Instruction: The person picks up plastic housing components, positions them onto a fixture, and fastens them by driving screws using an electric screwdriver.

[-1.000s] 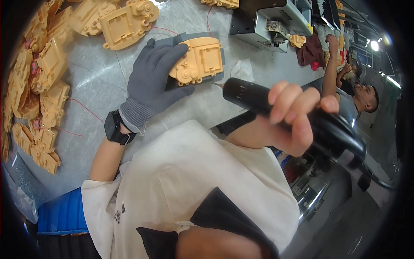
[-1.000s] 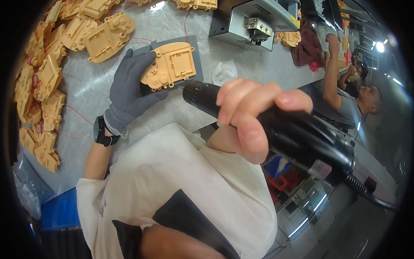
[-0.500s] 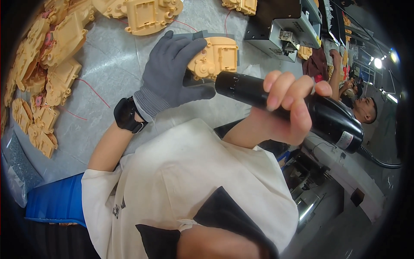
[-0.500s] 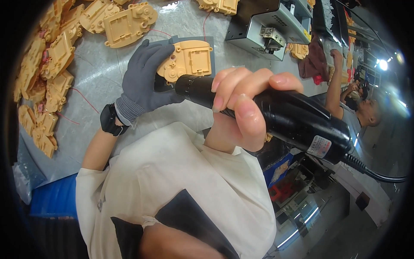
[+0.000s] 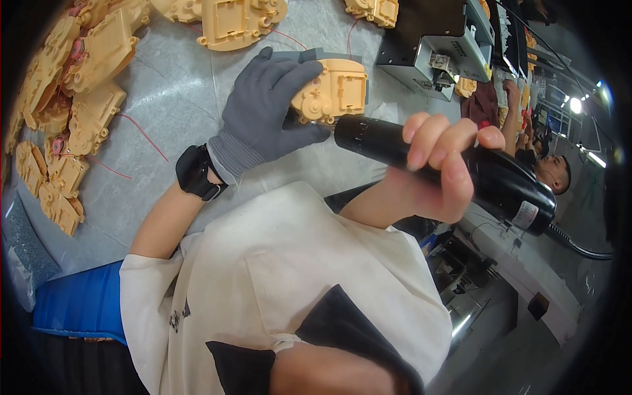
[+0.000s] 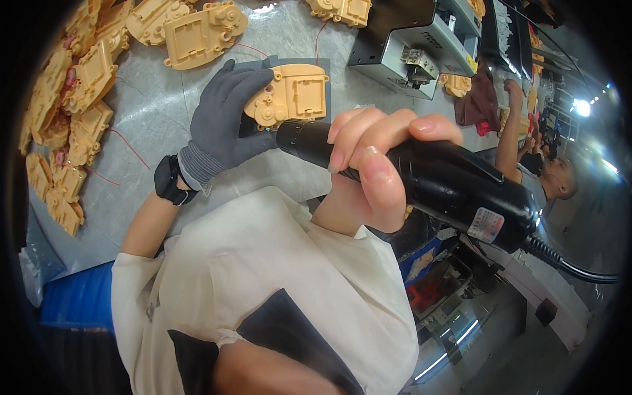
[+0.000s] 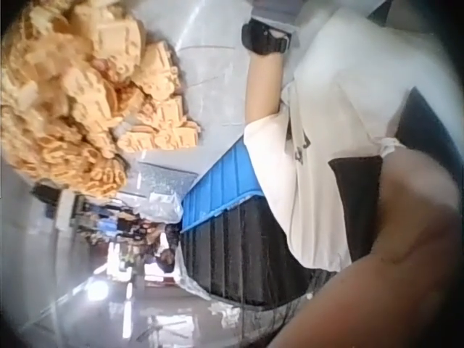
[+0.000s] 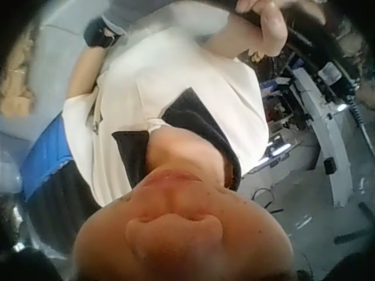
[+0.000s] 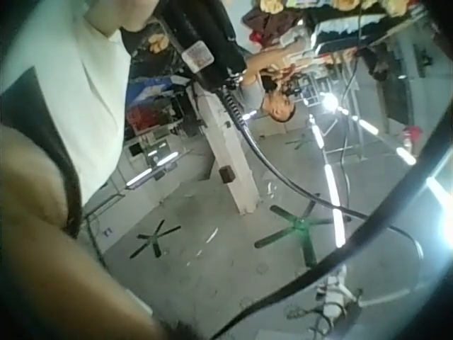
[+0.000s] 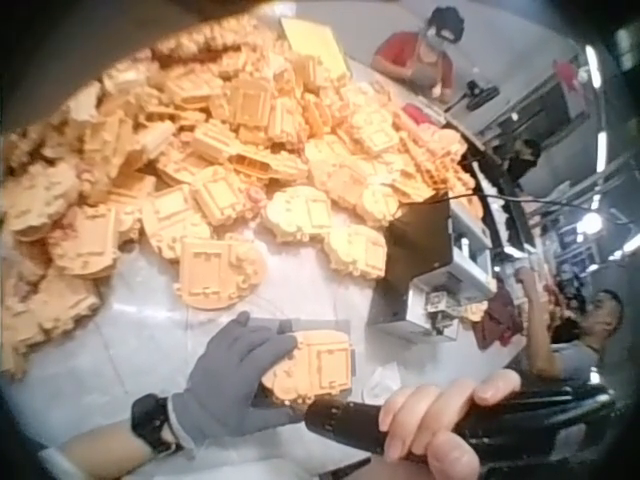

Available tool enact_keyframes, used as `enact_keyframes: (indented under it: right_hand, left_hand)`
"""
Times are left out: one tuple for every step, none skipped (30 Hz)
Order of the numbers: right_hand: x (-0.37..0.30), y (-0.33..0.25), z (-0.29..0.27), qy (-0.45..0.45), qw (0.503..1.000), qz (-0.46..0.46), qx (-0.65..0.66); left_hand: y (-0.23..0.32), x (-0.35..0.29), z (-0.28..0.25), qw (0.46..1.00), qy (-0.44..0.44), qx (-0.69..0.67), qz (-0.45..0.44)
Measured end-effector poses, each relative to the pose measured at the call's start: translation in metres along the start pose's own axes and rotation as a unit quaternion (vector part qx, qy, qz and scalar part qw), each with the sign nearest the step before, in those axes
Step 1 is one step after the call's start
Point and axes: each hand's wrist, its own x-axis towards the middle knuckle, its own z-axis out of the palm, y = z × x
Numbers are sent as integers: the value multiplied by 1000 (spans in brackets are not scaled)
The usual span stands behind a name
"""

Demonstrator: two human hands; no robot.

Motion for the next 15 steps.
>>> enact_keyframes:
  right_hand:
    - [0,0,0,1,1000,0,0]
    - [0,0,-1,6,1000,3,-8]
    - [0,0,-1,11,1000,6,-16]
    - [0,0,-2,12,1000,6,-16]
    - [0,0,-3,10,1000,8,-15]
    - [0,0,-3,9,1000,11,-14]
    - [0,0,-4,9,1000,11,-14]
    - [1,-1,-4,8,1000,12,-14]
    - [1,-1,-4,8,1000,12,-13]
    - [1,-1,-4,8,1000,12,-14]
    - [1,-1,-4,6,1000,10,-11]
    - [1,-1,-4,4,1000,8,-8]
    - [1,-1,-5,4,1000,8,-10]
    - [2,0,-5,1,1000,12,-16]
    - [2,0,-5,-2,1000,17,-22]
  left_hand:
    - [0,0,0,1000,0,-1,0]
    - [0,0,1,1000,-3,1,-1]
    - [-1,0,1,1000,-6,3,-1]
    - [-1,0,1,1000,-6,3,-2]
    - [-1,0,1,1000,-8,0,-4]
    - [-1,0,2,1000,-10,-3,-7]
    - [-1,0,1,1000,-10,-3,-7]
    - [0,0,1,1000,-12,-4,-8]
    - [0,0,1,1000,-15,-4,-9]
    - [0,0,1,1000,-15,-4,-9]
    - [0,0,1,1000,-15,-3,-8]
    - [0,0,1,1000,-14,-2,-7]
    - [-1,0,2,1000,-14,-3,-6]
    - [-3,-1,3,1000,-15,-6,-6]
    - [-4,-2,4,1000,-16,-10,-7]
